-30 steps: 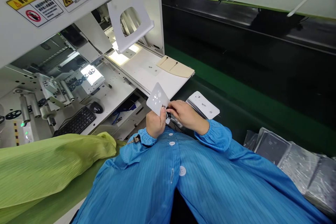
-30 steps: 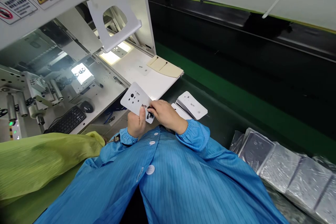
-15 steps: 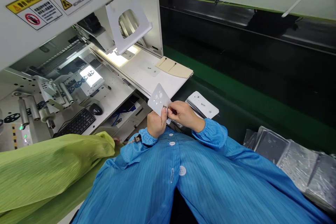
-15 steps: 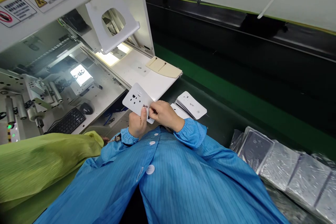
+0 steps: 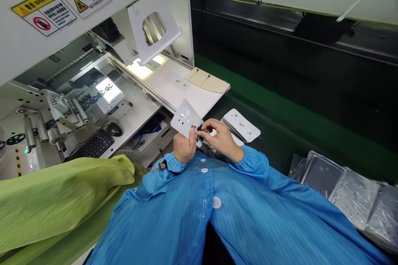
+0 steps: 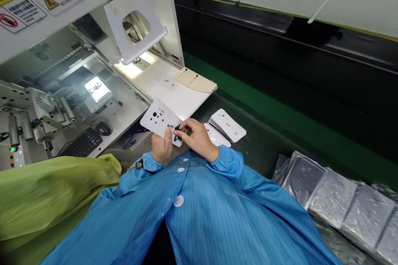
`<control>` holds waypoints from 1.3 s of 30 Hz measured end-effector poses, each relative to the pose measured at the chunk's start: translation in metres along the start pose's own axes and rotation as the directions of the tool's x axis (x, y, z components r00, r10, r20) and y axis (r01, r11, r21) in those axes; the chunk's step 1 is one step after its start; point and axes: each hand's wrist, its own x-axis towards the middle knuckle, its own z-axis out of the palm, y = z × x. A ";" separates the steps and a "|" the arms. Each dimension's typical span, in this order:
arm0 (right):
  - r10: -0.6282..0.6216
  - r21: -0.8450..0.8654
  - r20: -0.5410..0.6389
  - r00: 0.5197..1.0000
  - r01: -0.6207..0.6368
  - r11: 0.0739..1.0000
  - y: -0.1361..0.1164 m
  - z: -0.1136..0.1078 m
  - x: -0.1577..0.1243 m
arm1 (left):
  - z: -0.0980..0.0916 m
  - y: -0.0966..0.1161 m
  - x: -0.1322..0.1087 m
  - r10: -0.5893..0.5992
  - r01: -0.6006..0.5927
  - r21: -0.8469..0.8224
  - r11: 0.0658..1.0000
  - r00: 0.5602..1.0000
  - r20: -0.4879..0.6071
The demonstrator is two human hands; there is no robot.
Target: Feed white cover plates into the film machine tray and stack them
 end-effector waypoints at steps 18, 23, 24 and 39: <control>0.285 0.580 0.118 0.951 -0.299 0.758 0.016 -0.014 0.004 | -0.011 -0.004 0.005 -0.270 0.257 -0.239 0.936 0.963 -0.023; 0.388 0.596 0.159 0.908 -0.401 0.695 0.027 -0.019 -0.006 | -0.014 -0.013 0.001 -0.352 0.333 -0.267 0.904 0.936 -0.027; 0.400 0.612 0.190 0.897 -0.427 0.666 0.028 -0.020 -0.008 | -0.015 -0.016 0.001 -0.365 0.344 -0.269 0.899 0.930 -0.030; 0.226 -0.304 -0.127 0.966 -0.255 0.918 0.108 -0.024 -0.059 | -0.018 -0.042 -0.014 -0.445 0.435 -0.204 0.877 0.895 -0.006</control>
